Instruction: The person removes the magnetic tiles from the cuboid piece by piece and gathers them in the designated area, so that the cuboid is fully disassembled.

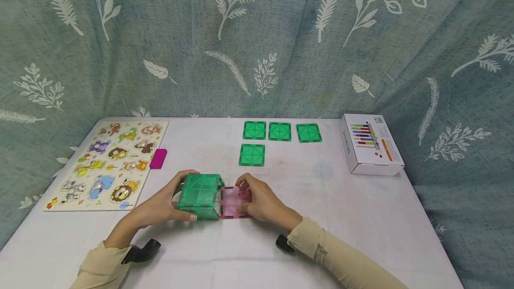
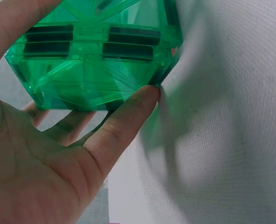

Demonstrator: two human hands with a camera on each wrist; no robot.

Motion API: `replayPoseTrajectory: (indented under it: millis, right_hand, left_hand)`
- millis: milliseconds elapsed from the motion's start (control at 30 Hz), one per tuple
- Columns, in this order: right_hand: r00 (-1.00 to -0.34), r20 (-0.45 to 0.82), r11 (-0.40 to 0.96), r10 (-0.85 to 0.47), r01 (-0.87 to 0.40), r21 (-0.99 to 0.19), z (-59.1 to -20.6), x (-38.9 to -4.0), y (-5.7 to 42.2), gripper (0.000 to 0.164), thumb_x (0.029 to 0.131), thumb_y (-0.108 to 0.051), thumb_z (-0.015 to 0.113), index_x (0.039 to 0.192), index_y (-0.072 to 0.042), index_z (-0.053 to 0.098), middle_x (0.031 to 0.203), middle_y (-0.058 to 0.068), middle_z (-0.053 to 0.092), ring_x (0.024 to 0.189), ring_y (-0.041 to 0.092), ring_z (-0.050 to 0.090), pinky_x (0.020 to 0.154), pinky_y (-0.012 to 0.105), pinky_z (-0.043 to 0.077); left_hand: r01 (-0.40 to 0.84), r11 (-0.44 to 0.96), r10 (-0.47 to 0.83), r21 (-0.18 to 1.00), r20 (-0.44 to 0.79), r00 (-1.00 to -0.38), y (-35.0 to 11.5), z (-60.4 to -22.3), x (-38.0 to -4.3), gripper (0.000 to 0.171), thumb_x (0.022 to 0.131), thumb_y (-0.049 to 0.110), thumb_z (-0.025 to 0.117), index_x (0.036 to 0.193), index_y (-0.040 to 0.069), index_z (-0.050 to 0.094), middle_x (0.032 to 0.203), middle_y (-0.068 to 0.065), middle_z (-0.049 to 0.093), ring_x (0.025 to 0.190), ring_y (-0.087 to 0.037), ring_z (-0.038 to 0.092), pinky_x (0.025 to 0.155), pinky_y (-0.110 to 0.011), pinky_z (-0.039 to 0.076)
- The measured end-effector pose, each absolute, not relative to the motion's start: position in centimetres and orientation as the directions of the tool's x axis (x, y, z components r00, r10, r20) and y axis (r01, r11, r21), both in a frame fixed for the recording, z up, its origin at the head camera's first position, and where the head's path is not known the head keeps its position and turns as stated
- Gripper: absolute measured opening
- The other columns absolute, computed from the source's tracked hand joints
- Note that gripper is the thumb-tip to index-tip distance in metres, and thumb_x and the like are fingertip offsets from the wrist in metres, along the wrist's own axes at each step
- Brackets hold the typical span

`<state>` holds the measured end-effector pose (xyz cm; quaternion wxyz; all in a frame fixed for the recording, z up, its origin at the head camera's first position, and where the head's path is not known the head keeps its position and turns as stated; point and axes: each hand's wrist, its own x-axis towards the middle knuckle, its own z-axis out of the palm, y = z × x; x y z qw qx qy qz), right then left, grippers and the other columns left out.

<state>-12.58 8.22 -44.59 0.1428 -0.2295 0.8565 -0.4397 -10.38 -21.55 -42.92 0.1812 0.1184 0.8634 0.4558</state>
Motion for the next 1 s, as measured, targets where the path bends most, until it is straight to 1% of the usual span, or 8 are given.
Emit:
replayPoseTrajectory:
  millis: [133, 233, 433, 667, 867, 1000]
  right_hand:
    - [-0.846, -0.046, 0.461, -0.532, -0.244, -0.853, -44.5, -12.6, 8.4, 0.041, 0.086, 0.0, 0.076, 0.118, -0.015, 0.055, 0.119, 0.005, 0.066, 0.104, 0.019, 0.064, 0.086, 0.029, 0.056]
    - [-0.84, -0.047, 0.43, -0.54, -0.228, -0.873, -44.5, -12.6, 8.5, 0.039, 0.087, 0.002, 0.074, 0.118, -0.014, 0.055, 0.121, 0.007, 0.066, 0.105, 0.021, 0.066, 0.086, 0.03, 0.058]
    - [-0.839, -0.03, 0.417, -0.543, -0.239, -0.877, -44.6, -12.5, 8.7, 0.039, 0.087, 0.001, 0.074, 0.117, -0.014, 0.056, 0.12, 0.008, 0.066, 0.105, 0.022, 0.068, 0.084, 0.031, 0.058]
    - [-0.836, -0.014, 0.416, -0.548, -0.258, -0.872, -44.6, -12.3, 8.9, 0.039, 0.086, 0.002, 0.075, 0.117, -0.014, 0.057, 0.116, 0.008, 0.067, 0.097, 0.018, 0.068, 0.079, 0.026, 0.058]
    - [-0.844, -0.021, 0.41, -0.536, -0.239, -0.88, -44.5, -12.3, 9.2, 0.041, 0.085, 0.001, 0.077, 0.116, -0.015, 0.057, 0.112, 0.004, 0.068, 0.095, 0.015, 0.068, 0.077, 0.021, 0.057]
    - [-0.851, -0.02, 0.417, -0.525, -0.237, -0.878, -44.3, -12.2, 9.5, 0.04, 0.085, -0.001, 0.077, 0.116, -0.016, 0.057, 0.111, 0.004, 0.068, 0.094, 0.015, 0.068, 0.078, 0.021, 0.056]
  left_hand:
    - [0.043, 0.554, 0.37, 0.831, -0.2, -0.907, -21.5, -42.9, -10.4, 0.106, 0.068, 0.03, 0.094, 0.15, 0.031, 0.027, 0.156, -0.021, 0.036, 0.148, -0.053, 0.025, 0.111, -0.077, 0.027]
    - [0.04, 0.551, 0.37, 0.833, -0.201, -0.907, -21.5, -42.8, -10.4, 0.106, 0.068, 0.03, 0.094, 0.15, 0.03, 0.027, 0.156, -0.021, 0.036, 0.148, -0.053, 0.025, 0.111, -0.077, 0.027]
    - [0.042, 0.551, 0.372, 0.833, -0.201, -0.906, -21.5, -42.9, -10.3, 0.105, 0.068, 0.029, 0.094, 0.15, 0.03, 0.027, 0.156, -0.021, 0.036, 0.148, -0.054, 0.025, 0.111, -0.076, 0.028]
    - [0.046, 0.548, 0.377, 0.835, -0.198, -0.905, -21.5, -43.0, -10.3, 0.105, 0.069, 0.028, 0.093, 0.15, 0.029, 0.027, 0.157, -0.022, 0.035, 0.149, -0.055, 0.023, 0.11, -0.077, 0.028]
    - [0.043, 0.565, 0.368, 0.824, -0.205, -0.907, -21.5, -42.8, -10.3, 0.106, 0.068, 0.029, 0.094, 0.15, 0.03, 0.027, 0.157, -0.022, 0.036, 0.148, -0.054, 0.025, 0.11, -0.077, 0.028]
    - [0.042, 0.567, 0.366, 0.823, -0.205, -0.908, -21.5, -42.8, -10.3, 0.106, 0.068, 0.03, 0.094, 0.15, 0.03, 0.027, 0.156, -0.021, 0.037, 0.147, -0.054, 0.027, 0.11, -0.077, 0.028]
